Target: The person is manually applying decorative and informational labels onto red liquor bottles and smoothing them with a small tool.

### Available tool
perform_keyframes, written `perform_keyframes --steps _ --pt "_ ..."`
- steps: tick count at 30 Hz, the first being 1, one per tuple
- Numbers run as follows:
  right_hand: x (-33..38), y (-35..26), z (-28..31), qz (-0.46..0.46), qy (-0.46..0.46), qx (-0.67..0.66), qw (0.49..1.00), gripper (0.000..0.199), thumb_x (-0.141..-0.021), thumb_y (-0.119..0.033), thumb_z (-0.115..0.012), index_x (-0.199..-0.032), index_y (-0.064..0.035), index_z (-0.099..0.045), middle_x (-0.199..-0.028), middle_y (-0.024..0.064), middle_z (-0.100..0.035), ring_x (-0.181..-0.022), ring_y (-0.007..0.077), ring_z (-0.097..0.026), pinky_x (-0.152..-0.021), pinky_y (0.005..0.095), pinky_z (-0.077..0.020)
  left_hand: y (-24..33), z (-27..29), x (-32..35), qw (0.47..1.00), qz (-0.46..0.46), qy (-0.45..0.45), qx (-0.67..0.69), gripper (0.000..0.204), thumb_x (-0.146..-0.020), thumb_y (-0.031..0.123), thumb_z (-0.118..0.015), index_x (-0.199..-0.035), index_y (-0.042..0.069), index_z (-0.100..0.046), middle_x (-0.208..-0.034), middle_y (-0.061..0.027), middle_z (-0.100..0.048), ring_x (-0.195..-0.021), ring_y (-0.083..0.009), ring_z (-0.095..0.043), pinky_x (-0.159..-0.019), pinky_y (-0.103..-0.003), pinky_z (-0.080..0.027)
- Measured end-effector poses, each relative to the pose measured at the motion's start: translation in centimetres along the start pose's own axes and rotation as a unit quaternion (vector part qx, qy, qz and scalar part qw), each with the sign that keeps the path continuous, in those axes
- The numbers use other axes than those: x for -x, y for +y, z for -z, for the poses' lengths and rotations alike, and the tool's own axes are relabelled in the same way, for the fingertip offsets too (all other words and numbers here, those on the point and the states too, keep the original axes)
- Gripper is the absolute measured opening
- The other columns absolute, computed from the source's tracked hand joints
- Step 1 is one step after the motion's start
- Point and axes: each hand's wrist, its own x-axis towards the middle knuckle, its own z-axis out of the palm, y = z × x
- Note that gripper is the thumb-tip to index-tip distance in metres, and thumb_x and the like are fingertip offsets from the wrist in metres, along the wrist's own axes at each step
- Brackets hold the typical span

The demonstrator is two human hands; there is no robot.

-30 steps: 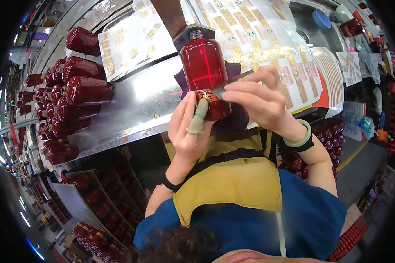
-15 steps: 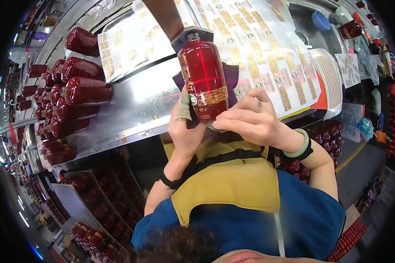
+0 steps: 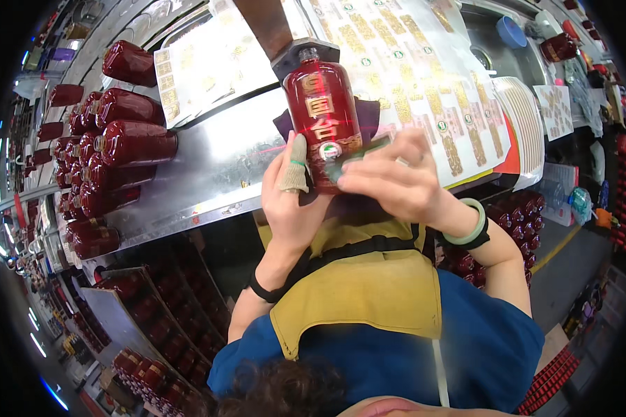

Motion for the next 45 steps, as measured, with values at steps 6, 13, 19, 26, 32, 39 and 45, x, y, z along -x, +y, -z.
perform_keyframes --steps 6,13,19,26,32,39,45 --pt "-0.6 0.7 0.0 -0.006 0.011 0.034 0.999 0.029 -0.073 -0.015 -0.075 -0.101 -0.0162 -0.080 -0.100 -0.0056 -0.074 -0.083 0.0122 -0.062 -0.081 0.0323 -0.0435 -0.6 -0.9 0.0 0.999 0.044 0.001 0.026 0.090 -0.069 0.005 -0.090 -0.149 -0.006 -0.050 -0.115 -0.0161 -0.069 -0.109 -0.0347 -0.064 -0.099 -0.042 -0.050" --pt "-1.0 0.0 0.6 0.000 0.009 0.010 1.000 0.028 -0.072 -0.016 -0.075 -0.100 -0.0155 -0.079 -0.101 -0.0058 -0.074 -0.083 0.0125 -0.062 -0.081 0.0340 -0.0431 0.7 0.1 0.4 0.999 0.005 0.031 0.021 0.089 -0.074 0.007 -0.090 -0.152 -0.003 -0.047 -0.126 -0.0152 -0.066 -0.120 -0.0290 -0.063 -0.104 -0.038 -0.048" --pt "0.2 -0.8 0.1 0.029 -0.034 -0.027 0.999 0.028 -0.072 -0.013 -0.076 -0.099 -0.0156 -0.079 -0.103 -0.0053 -0.075 -0.086 0.0121 -0.064 -0.081 0.0321 -0.0423 0.0 -0.8 0.3 0.995 0.084 -0.019 0.056 0.096 -0.066 0.006 -0.092 -0.150 -0.005 -0.048 -0.140 -0.0244 -0.061 -0.128 -0.0371 -0.060 -0.111 -0.044 -0.045" --pt "0.8 -0.8 -0.3 0.030 -0.014 -0.023 0.999 0.026 -0.075 -0.014 -0.072 -0.100 -0.0142 -0.079 -0.101 -0.0059 -0.075 -0.082 0.0128 -0.061 -0.081 0.0326 -0.0447 -0.1 -0.3 0.3 0.995 -0.078 0.023 -0.061 0.071 -0.066 0.008 -0.090 -0.130 -0.005 -0.064 -0.134 -0.0231 -0.066 -0.121 -0.0399 -0.064 -0.111 -0.053 -0.043" --pt "-0.2 0.0 -0.3 0.034 0.005 0.047 0.998 0.032 -0.068 -0.017 -0.075 -0.099 -0.0145 -0.078 -0.100 -0.0056 -0.073 -0.085 0.0130 -0.063 -0.080 0.0313 -0.0456 1.0 -0.4 0.2 0.992 -0.084 0.062 -0.072 0.062 -0.069 0.007 -0.087 -0.126 -0.006 -0.067 -0.135 -0.0241 -0.065 -0.123 -0.0386 -0.063 -0.110 -0.054 -0.044" --pt "-1.3 0.2 -0.6 0.054 -0.015 0.058 0.997 0.027 -0.073 -0.017 -0.073 -0.099 -0.0138 -0.076 -0.100 -0.0059 -0.069 -0.087 0.0137 -0.060 -0.081 0.0319 -0.0467 1.8 0.0 0.0 0.989 -0.088 0.060 -0.102 0.075 -0.071 0.005 -0.083 -0.140 -0.009 -0.057 -0.140 -0.0192 -0.065 -0.124 -0.0329 -0.063 -0.110 -0.050 -0.044" --pt "-3.6 0.8 -1.1 0.014 -0.055 -0.020 0.998 0.023 -0.075 -0.013 -0.077 -0.098 -0.0133 -0.072 -0.088 -0.0012 -0.069 -0.076 0.0171 -0.060 -0.070 0.0332 -0.0476 1.5 -0.6 0.4 0.995 -0.040 0.069 -0.061 0.104 -0.069 0.013 -0.095 -0.154 -0.006 -0.039 -0.147 -0.0184 -0.058 -0.129 -0.0365 -0.057 -0.109 -0.046 -0.043"
